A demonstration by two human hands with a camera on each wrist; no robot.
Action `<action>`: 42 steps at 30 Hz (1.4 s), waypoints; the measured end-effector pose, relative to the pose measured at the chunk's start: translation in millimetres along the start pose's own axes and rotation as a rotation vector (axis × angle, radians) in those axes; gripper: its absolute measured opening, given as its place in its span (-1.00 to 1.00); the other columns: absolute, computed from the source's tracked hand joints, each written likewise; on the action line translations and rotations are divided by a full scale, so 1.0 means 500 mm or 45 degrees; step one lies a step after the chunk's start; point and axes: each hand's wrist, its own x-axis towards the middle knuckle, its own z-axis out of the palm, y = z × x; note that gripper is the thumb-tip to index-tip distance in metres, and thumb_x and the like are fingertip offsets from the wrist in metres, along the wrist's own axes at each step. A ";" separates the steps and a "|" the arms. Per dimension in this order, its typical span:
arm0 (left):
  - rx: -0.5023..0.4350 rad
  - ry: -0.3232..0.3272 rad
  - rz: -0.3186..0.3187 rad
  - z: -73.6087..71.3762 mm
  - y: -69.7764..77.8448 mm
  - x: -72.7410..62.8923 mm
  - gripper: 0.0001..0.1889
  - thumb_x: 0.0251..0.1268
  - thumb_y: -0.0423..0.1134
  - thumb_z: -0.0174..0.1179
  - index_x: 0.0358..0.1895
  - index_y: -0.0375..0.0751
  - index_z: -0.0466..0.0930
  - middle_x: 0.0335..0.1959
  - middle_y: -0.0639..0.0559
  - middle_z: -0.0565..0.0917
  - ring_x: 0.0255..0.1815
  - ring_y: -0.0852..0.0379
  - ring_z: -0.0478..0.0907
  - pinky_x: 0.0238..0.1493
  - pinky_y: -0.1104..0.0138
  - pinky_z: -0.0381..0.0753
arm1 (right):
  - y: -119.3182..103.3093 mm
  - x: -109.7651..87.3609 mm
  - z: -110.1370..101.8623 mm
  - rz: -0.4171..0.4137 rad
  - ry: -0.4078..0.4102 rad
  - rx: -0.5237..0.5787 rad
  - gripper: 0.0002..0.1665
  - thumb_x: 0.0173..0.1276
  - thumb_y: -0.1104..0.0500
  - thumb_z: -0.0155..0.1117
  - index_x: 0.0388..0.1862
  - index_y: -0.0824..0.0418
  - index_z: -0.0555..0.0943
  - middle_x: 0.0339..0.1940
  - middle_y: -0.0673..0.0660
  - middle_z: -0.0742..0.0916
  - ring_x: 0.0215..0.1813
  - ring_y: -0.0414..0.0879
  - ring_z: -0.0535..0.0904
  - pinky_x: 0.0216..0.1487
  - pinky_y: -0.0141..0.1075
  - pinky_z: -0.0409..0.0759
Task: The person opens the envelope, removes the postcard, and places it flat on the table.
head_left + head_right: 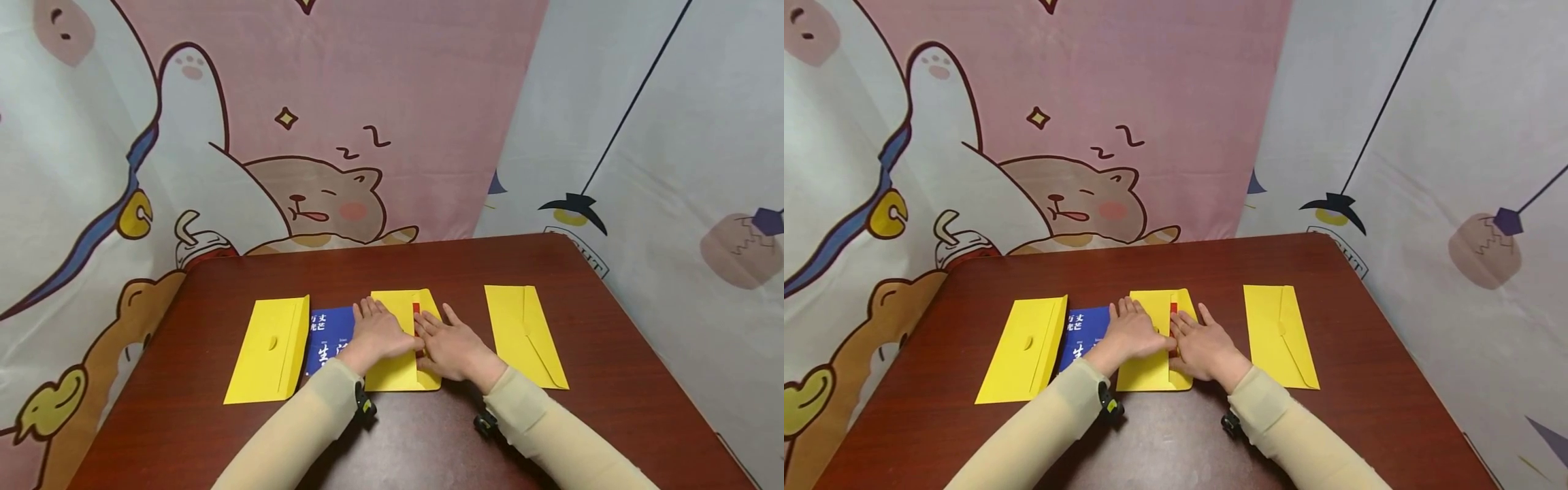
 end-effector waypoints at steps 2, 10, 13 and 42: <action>-0.004 -0.003 0.004 0.000 0.002 0.001 0.36 0.11 0.60 0.12 0.65 -0.53 -0.01 0.68 -0.48 -0.05 0.71 -0.38 -0.18 0.63 -0.21 -0.29 | 0.002 -0.003 -0.002 0.007 -0.004 0.005 -0.04 0.60 -0.37 0.08 0.66 0.27 0.31 0.70 0.18 0.29 0.70 0.07 0.14 0.64 0.24 -0.14; 0.033 0.002 0.005 -0.001 -0.003 0.007 0.34 0.09 0.57 0.16 0.65 -0.51 0.04 0.67 -0.45 0.04 0.70 -0.39 -0.12 0.62 -0.23 -0.31 | 0.014 -0.019 -0.001 0.053 -0.010 0.036 0.03 0.56 -0.44 0.05 0.65 0.29 0.31 0.67 0.22 0.35 0.67 0.10 0.21 0.64 0.25 -0.15; 0.039 0.010 0.007 0.001 -0.005 0.008 0.33 0.07 0.56 0.18 0.64 -0.51 0.07 0.66 -0.45 0.07 0.70 -0.39 -0.11 0.63 -0.23 -0.29 | 0.016 -0.019 0.003 0.040 -0.002 0.058 0.02 0.57 -0.43 0.06 0.65 0.30 0.31 0.67 0.23 0.35 0.68 0.11 0.20 0.64 0.26 -0.13; 0.245 0.154 -0.010 0.016 0.014 0.023 0.03 0.31 0.55 0.04 0.49 -0.32 0.50 0.49 -0.43 0.42 0.59 -0.41 0.23 0.62 -0.15 0.02 | 0.030 -0.039 0.018 0.087 0.048 0.118 0.01 0.58 -0.42 0.07 0.61 0.35 0.35 0.65 0.29 0.35 0.66 0.17 0.23 0.62 0.31 -0.11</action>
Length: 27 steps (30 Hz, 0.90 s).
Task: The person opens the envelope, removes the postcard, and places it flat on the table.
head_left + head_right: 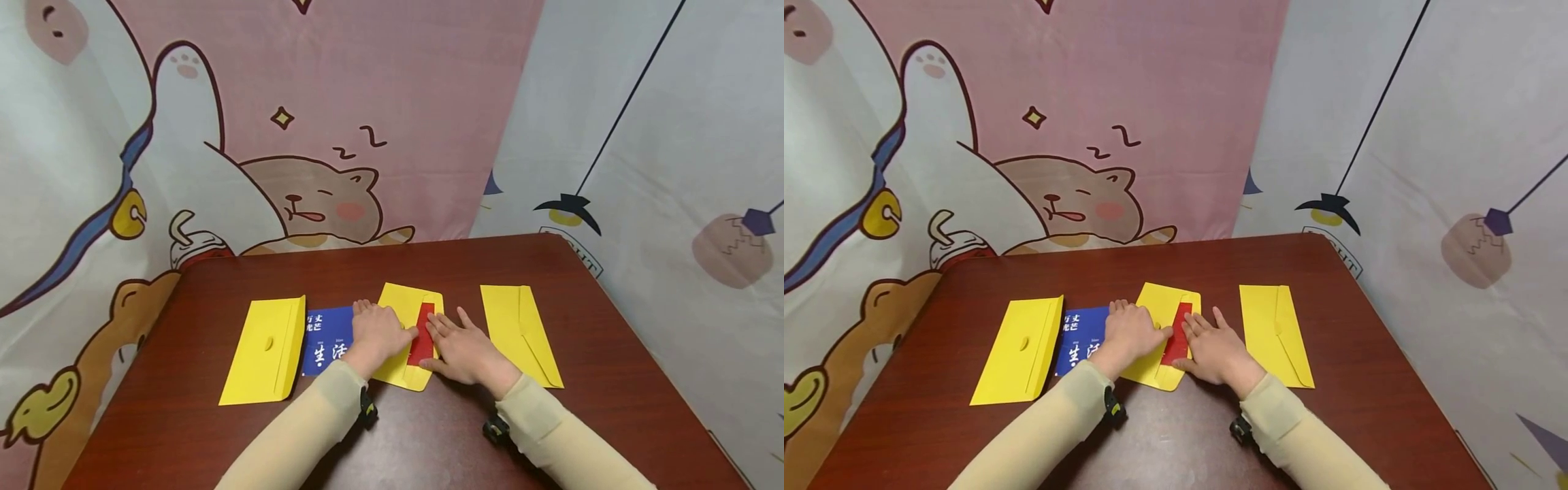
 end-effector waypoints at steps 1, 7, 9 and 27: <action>0.010 -0.007 0.005 0.000 0.000 -0.003 0.02 0.32 0.54 0.03 0.49 -0.31 0.50 0.50 -0.43 0.41 0.59 -0.41 0.22 0.62 -0.15 0.01 | 0.001 0.000 0.000 0.008 -0.004 0.005 0.01 0.58 -0.41 0.07 0.61 0.35 0.35 0.65 0.29 0.35 0.66 0.17 0.23 0.62 0.31 -0.10; 0.018 -0.039 0.070 -0.004 -0.010 -0.024 0.16 0.27 0.61 0.00 0.56 -0.41 0.34 0.59 -0.45 0.25 0.66 -0.39 0.05 0.62 -0.16 0.01 | 0.011 -0.002 -0.006 0.026 -0.029 0.034 0.00 0.57 -0.38 0.11 0.62 0.34 0.34 0.67 0.26 0.34 0.67 0.16 0.21 0.60 0.34 -0.10; -0.014 -0.043 0.097 -0.003 -0.019 -0.028 0.26 0.22 0.65 0.00 0.62 -0.45 0.19 0.65 -0.41 0.13 0.70 -0.33 -0.06 0.64 -0.15 -0.04 | 0.014 -0.002 -0.007 0.018 -0.041 0.045 -0.01 0.58 -0.38 0.11 0.63 0.34 0.33 0.67 0.25 0.33 0.67 0.17 0.20 0.60 0.35 -0.10; -0.044 -0.091 0.229 0.013 -0.046 -0.025 0.54 -0.10 0.81 0.05 0.70 -0.41 -0.11 0.73 -0.29 -0.07 0.74 -0.19 -0.15 0.66 -0.12 -0.25 | 0.036 0.001 -0.012 -0.034 -0.076 0.086 0.02 0.54 -0.34 0.21 0.67 0.30 0.27 0.71 0.23 0.26 0.70 0.16 0.14 0.59 0.37 -0.11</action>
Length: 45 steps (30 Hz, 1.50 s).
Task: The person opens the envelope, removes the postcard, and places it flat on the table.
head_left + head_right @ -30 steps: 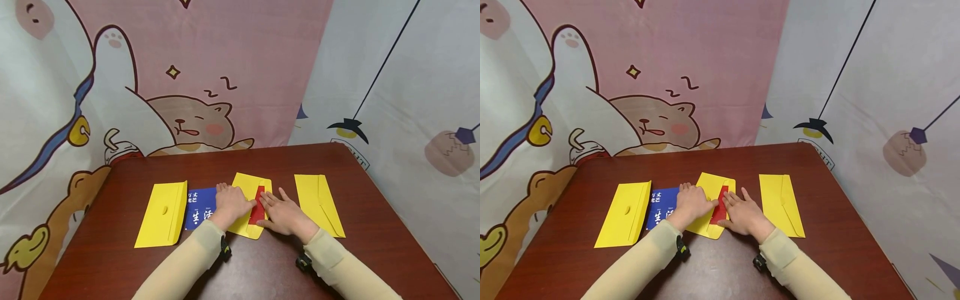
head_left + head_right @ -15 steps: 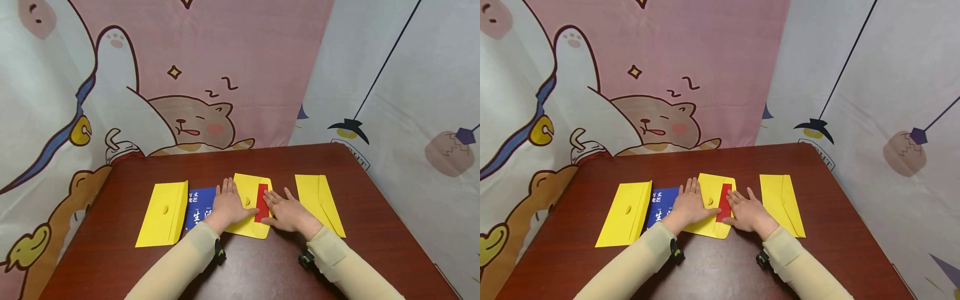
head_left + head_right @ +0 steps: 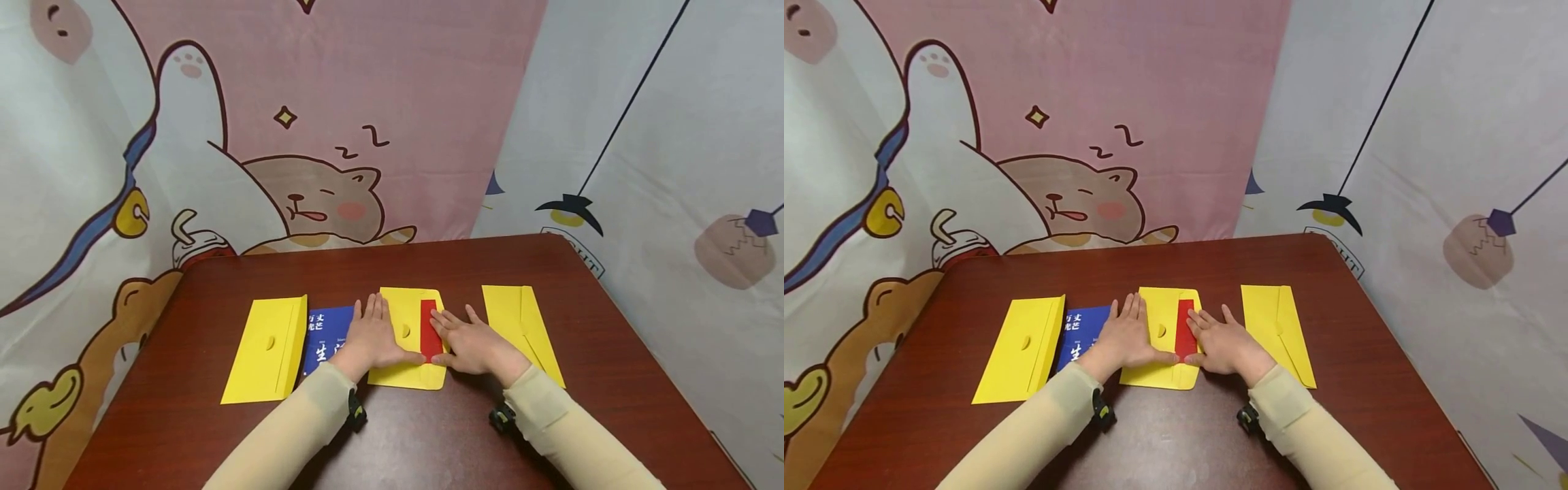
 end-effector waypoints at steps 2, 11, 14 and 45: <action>0.007 -0.004 -0.005 -0.001 0.006 0.002 0.52 -0.08 0.79 0.06 0.69 -0.43 -0.07 0.72 -0.33 -0.05 0.73 -0.23 -0.14 0.66 -0.14 -0.26 | 0.002 0.000 -0.001 0.002 -0.008 0.009 0.02 0.53 -0.34 0.23 0.67 0.30 0.28 0.71 0.23 0.27 0.69 0.16 0.14 0.59 0.37 -0.12; 0.078 -0.035 -0.029 0.001 0.021 0.009 0.48 -0.02 0.78 0.00 0.68 -0.45 -0.02 0.70 -0.36 0.01 0.73 -0.26 -0.13 0.65 -0.17 -0.25 | 0.007 -0.003 0.000 0.030 -0.012 0.031 0.04 0.49 -0.33 0.28 0.67 0.28 0.28 0.71 0.21 0.26 0.70 0.15 0.14 0.59 0.39 -0.16; 0.064 -0.039 -0.035 -0.002 0.023 0.009 0.46 0.00 0.76 0.02 0.68 -0.45 -0.02 0.70 -0.37 0.01 0.73 -0.27 -0.12 0.65 -0.17 -0.25 | 0.008 -0.007 -0.001 0.029 -0.002 0.025 0.04 0.49 -0.34 0.27 0.66 0.29 0.29 0.71 0.23 0.27 0.69 0.17 0.15 0.58 0.40 -0.15; -0.001 -0.034 -0.061 -0.005 0.020 0.010 0.45 0.00 0.73 0.09 0.68 -0.45 -0.01 0.70 -0.37 0.02 0.72 -0.29 -0.11 0.65 -0.15 -0.18 | 0.052 -0.037 -0.015 0.052 0.049 0.337 0.01 0.44 -0.21 0.44 0.59 0.40 0.36 0.64 0.34 0.36 0.62 0.25 0.29 0.58 0.29 0.08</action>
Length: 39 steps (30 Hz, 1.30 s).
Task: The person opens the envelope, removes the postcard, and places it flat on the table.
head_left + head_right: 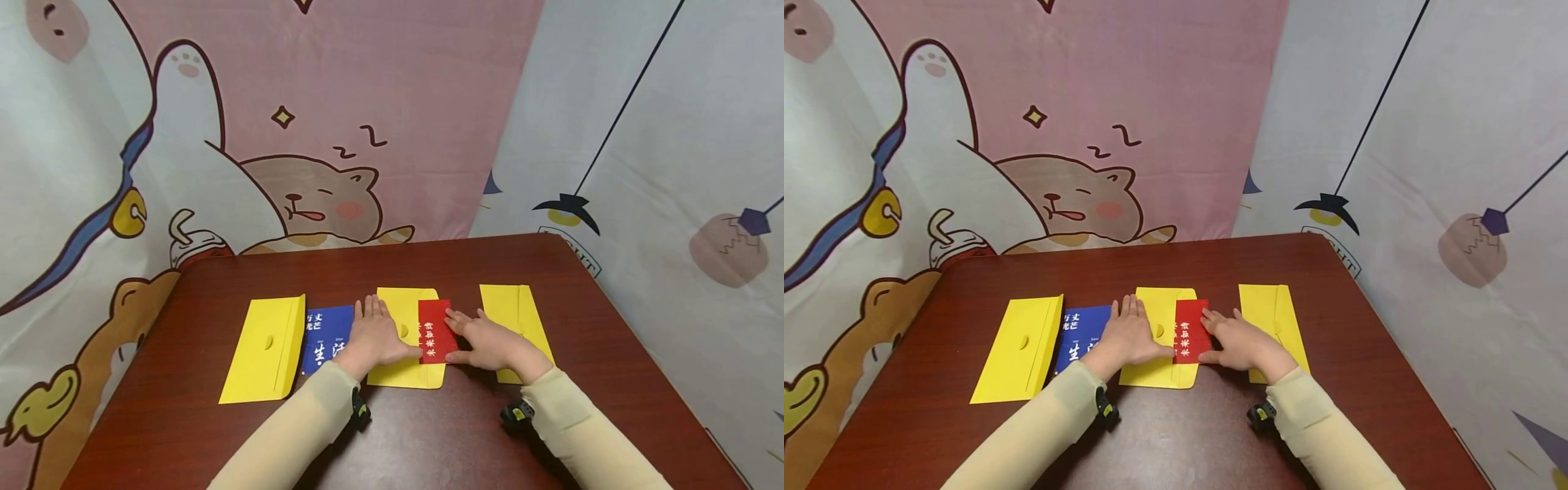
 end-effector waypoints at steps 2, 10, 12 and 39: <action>-0.006 0.003 0.005 0.001 -0.001 0.000 0.45 0.00 0.73 0.09 0.68 -0.45 -0.01 0.70 -0.37 0.02 0.72 -0.29 -0.11 0.65 -0.14 -0.17 | 0.002 0.002 -0.006 0.032 0.087 0.132 -0.02 0.42 -0.13 0.49 0.56 0.45 0.38 0.58 0.38 0.44 0.55 0.24 0.41 0.53 0.22 0.28; -0.010 0.004 0.011 -0.001 -0.003 -0.002 0.45 0.01 0.72 0.08 0.68 -0.45 -0.04 0.71 -0.37 0.00 0.72 -0.29 -0.11 0.65 -0.14 -0.16 | 0.006 0.022 -0.020 0.432 0.439 0.741 -0.28 0.44 0.06 0.49 0.31 0.60 0.56 0.01 0.41 0.79 -0.16 0.12 0.79 -0.19 -0.14 0.78; -0.006 0.002 0.008 -0.002 -0.003 -0.004 0.46 0.01 0.73 0.07 0.68 -0.45 -0.06 0.71 -0.37 -0.01 0.72 -0.29 -0.11 0.65 -0.14 -0.16 | 0.011 0.030 -0.015 0.498 0.415 0.935 -0.35 0.46 0.10 0.48 0.26 0.61 0.58 -0.05 0.39 0.80 -0.21 0.11 0.80 -0.19 -0.16 0.79; -0.026 0.004 -0.003 -0.004 0.001 -0.002 0.41 0.05 0.67 0.11 0.67 -0.46 -0.01 0.70 -0.38 0.03 0.72 -0.30 -0.10 0.65 -0.15 -0.14 | 0.033 0.025 0.003 0.628 0.403 1.223 -0.55 0.36 0.29 0.53 0.09 0.58 0.67 -0.15 0.33 0.80 -0.33 0.00 0.78 -0.23 -0.14 0.80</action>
